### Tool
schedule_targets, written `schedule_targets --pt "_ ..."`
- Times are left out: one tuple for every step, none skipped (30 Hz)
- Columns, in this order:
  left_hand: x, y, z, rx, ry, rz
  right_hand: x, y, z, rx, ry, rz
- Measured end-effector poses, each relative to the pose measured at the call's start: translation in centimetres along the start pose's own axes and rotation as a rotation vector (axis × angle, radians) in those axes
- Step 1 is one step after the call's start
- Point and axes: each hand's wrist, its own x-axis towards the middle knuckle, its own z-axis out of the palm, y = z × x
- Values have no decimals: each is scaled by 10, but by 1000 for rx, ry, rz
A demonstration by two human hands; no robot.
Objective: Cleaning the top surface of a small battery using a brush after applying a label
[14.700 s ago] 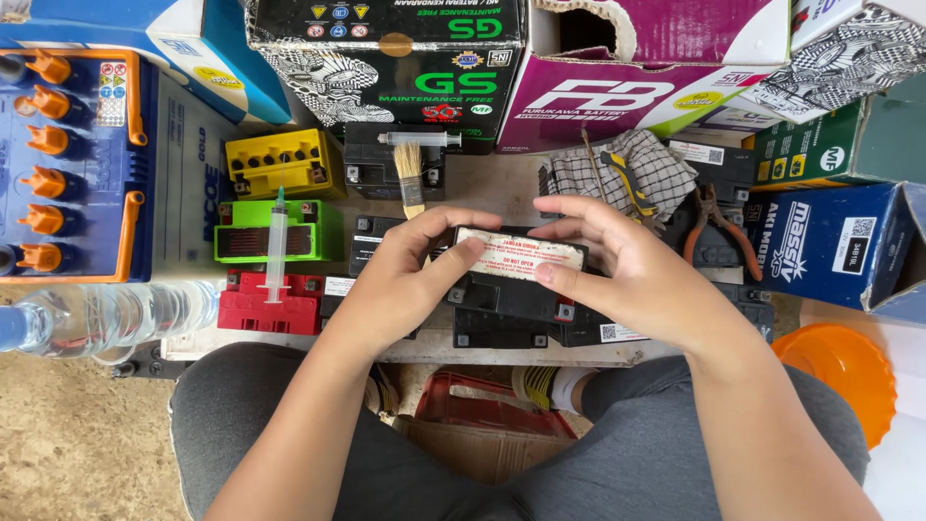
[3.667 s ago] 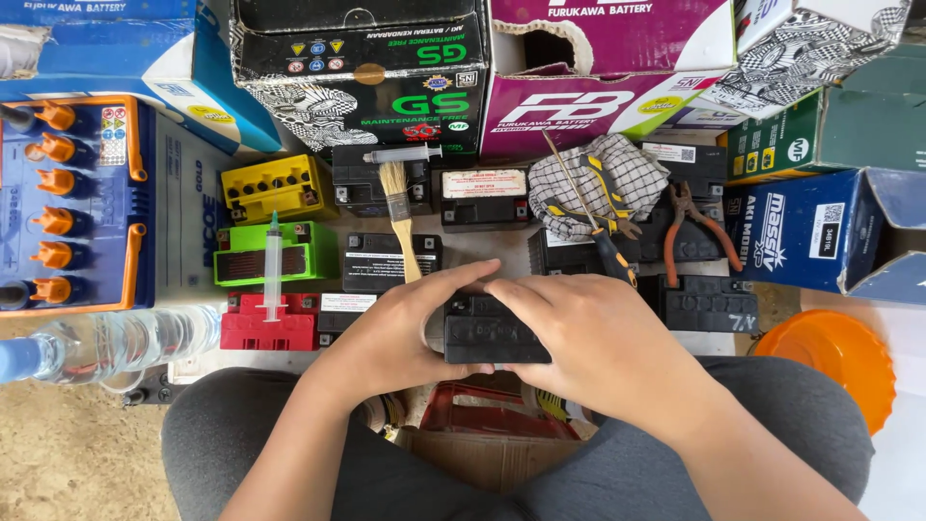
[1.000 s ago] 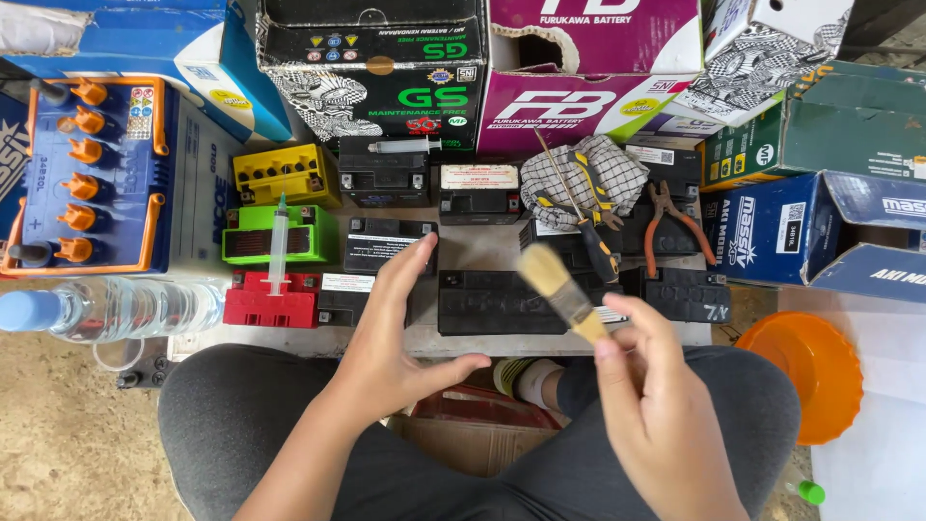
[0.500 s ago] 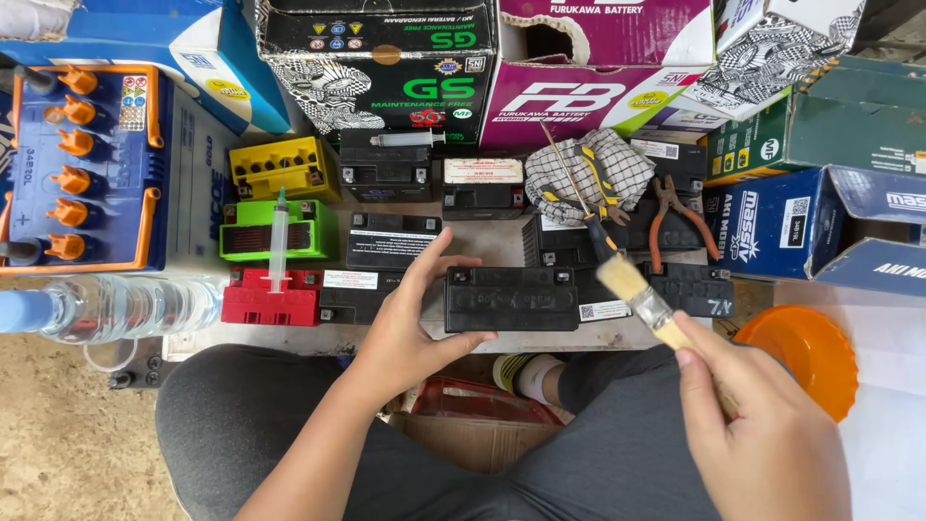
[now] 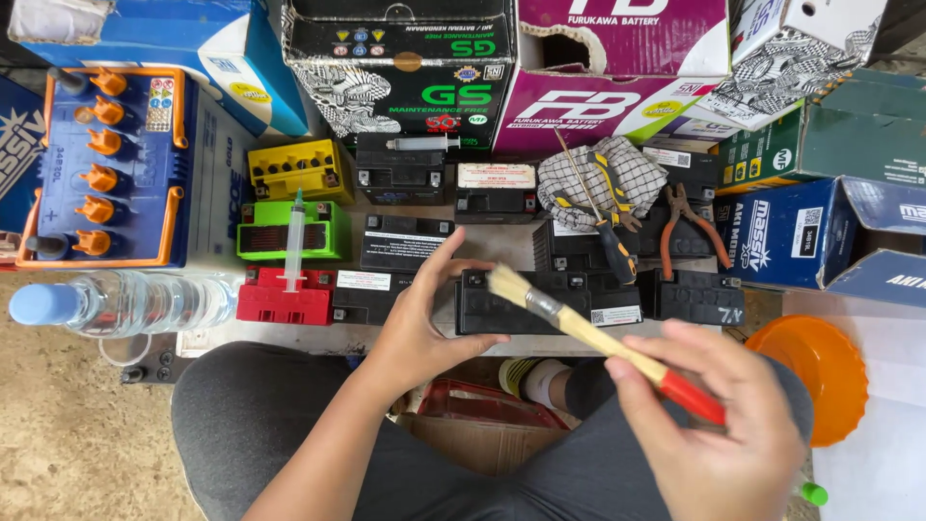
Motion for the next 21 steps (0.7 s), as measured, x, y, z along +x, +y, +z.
schedule_targets --pt "-1 -1 1 -2 1 -5 1 2 2 -2 -4 3" --pt "-1 -2 1 18 7 -26 3 3 4 67 56 29" --pt "-2 -3 1 37 13 -47 4 5 7 136 117 56" --pt "-1 -4 1 39 14 -46 8 7 9 138 118 55" --pt "-1 -5 2 19 9 -33 12 8 12 217 116 62" --pt "-1 -6 3 -1 4 -22 16 9 14 297 113 70" --pt "-1 -5 3 2 5 -22 24 17 18 300 112 69" --pt "-1 -4 3 7 5 -85 31 24 22 438 102 50" --pt "-1 -3 3 12 4 -149 38 32 26 577 90 31" --pt "-1 -3 3 14 5 -148 45 30 31 578 90 30" --pt "-1 -3 2 -4 3 -135 53 28 35 614 77 101" --pt "-1 -4 2 -23 2 -123 60 26 40 649 64 172" --pt "0 -3 2 -23 4 -122 65 25 43 649 62 171" --pt "0 -2 2 -1 7 -184 69 23 46 586 -34 96" --pt "0 -2 1 20 10 -245 73 22 49 522 -129 22" --pt "1 -3 2 21 13 -248 77 24 53 524 -132 23" --pt "1 -5 2 1 23 -208 80 26 57 470 -191 11" --pt "2 -7 2 -20 30 -168 83 28 60 414 -247 1" --pt "2 -8 2 -19 30 -170 86 29 61 416 -249 3" --pt "2 -8 2 -40 18 -126 90 30 61 351 -223 -141" --pt "2 -9 2 -60 5 -83 94 32 61 284 -197 -284"
